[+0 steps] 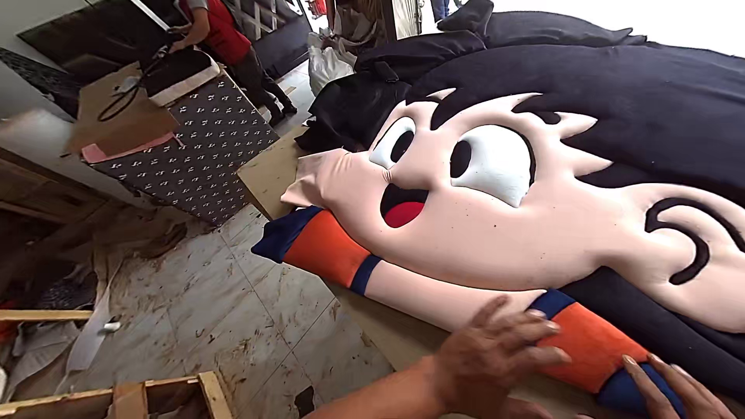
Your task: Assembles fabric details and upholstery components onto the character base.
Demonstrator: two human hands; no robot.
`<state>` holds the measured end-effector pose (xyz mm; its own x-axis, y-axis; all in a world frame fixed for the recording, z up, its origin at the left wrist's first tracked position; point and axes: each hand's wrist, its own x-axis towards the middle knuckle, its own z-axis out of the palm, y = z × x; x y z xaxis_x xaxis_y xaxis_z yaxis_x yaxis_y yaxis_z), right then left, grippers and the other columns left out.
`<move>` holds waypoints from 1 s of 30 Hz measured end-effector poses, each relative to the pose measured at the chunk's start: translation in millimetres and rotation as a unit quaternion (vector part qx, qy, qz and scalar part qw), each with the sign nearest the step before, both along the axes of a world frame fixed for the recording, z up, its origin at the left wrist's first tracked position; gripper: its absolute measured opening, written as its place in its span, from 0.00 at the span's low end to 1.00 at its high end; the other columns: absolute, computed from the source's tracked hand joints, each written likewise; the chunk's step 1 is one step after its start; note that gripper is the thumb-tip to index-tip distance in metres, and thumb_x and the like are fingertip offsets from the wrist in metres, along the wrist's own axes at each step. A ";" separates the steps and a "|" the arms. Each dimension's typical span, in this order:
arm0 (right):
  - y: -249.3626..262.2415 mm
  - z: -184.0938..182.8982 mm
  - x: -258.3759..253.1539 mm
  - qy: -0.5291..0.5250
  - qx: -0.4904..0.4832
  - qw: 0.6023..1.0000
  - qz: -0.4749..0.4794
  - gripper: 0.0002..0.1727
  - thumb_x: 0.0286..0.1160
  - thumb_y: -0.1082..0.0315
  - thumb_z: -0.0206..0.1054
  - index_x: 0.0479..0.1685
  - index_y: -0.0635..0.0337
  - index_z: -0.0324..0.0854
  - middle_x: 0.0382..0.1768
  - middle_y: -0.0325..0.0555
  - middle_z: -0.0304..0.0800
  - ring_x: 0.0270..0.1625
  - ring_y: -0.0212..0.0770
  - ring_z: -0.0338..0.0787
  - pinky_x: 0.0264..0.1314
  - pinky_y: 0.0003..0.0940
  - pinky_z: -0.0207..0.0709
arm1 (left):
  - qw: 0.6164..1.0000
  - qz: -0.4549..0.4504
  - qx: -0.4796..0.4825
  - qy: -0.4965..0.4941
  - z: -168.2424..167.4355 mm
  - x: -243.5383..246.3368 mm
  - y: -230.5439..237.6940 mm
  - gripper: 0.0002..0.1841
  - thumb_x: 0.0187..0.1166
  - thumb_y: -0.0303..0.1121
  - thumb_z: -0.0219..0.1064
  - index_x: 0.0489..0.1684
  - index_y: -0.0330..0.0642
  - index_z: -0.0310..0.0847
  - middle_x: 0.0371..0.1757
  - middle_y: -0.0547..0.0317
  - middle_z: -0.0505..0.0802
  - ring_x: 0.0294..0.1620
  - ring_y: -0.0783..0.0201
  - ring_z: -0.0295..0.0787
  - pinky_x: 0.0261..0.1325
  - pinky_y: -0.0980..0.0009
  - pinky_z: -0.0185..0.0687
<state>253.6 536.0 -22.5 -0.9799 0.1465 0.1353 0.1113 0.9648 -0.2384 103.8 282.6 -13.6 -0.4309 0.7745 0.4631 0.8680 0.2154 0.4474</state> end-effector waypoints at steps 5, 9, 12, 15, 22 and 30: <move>-81.7 0.3 -47.4 0.004 -0.035 0.996 0.088 0.51 0.63 0.27 0.71 0.86 0.48 0.71 0.87 0.67 0.64 0.91 0.69 0.60 0.90 0.64 0.56 | 0.975 0.173 -0.130 0.061 -9.2 -89.3 -204.8 0.35 0.67 0.74 0.67 0.66 0.61 0.86 0.75 0.65 0.87 0.85 0.60 0.73 0.90 0.44 0.61; -105.1 -7.7 -63.6 -0.032 0.012 0.998 0.046 0.43 0.74 0.34 0.67 0.83 0.54 0.75 0.84 0.68 0.69 0.88 0.67 0.66 0.88 0.60 0.62 | 0.978 0.110 -0.164 0.066 -28.7 -143.7 -263.5 0.30 0.67 0.70 0.71 0.67 0.71 0.86 0.75 0.75 0.87 0.87 0.61 0.71 0.92 0.37 0.53; -101.3 -8.7 -62.0 -0.049 0.038 0.998 0.024 0.39 0.77 0.37 0.66 0.79 0.57 0.79 0.81 0.66 0.75 0.86 0.65 0.71 0.88 0.57 0.63 | 0.988 0.059 -0.138 0.046 -36.8 -159.0 -266.8 0.29 0.68 0.69 0.72 0.67 0.71 0.87 0.74 0.73 0.88 0.86 0.59 0.71 0.92 0.35 0.52; -100.5 -5.1 -67.7 -0.075 0.060 0.995 0.031 0.40 0.78 0.37 0.66 0.80 0.59 0.77 0.80 0.65 0.76 0.84 0.63 0.74 0.90 0.59 0.59 | 0.991 0.044 -0.120 0.027 -40.3 -164.8 -267.3 0.28 0.70 0.69 0.70 0.66 0.70 0.88 0.73 0.71 0.88 0.85 0.58 0.73 0.91 0.35 0.54; -104.5 7.7 -85.2 -0.163 0.073 0.982 0.059 0.34 0.84 0.42 0.62 0.83 0.51 0.75 0.78 0.75 0.75 0.82 0.71 0.75 0.89 0.63 0.56 | 0.989 0.058 -0.139 -0.010 -39.7 -163.5 -264.1 0.26 0.76 0.66 0.66 0.69 0.70 0.86 0.77 0.74 0.86 0.86 0.57 0.72 0.90 0.37 0.54; -118.1 12.4 -95.1 -0.120 0.098 0.987 0.035 0.26 0.84 0.47 0.62 0.78 0.43 0.81 0.74 0.63 0.83 0.80 0.60 0.81 0.85 0.56 0.70 | 0.987 0.027 -0.141 -0.074 -34.5 -172.1 -266.8 0.27 0.68 0.61 0.76 0.68 0.68 0.87 0.72 0.67 0.89 0.81 0.55 0.75 0.89 0.40 0.51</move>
<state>158.6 417.9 -10.2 -0.9941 0.0711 -0.0821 0.0731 0.9971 -0.0218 -68.3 15.8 -48.2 -0.5211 0.8382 0.1605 0.7817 0.3932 0.4841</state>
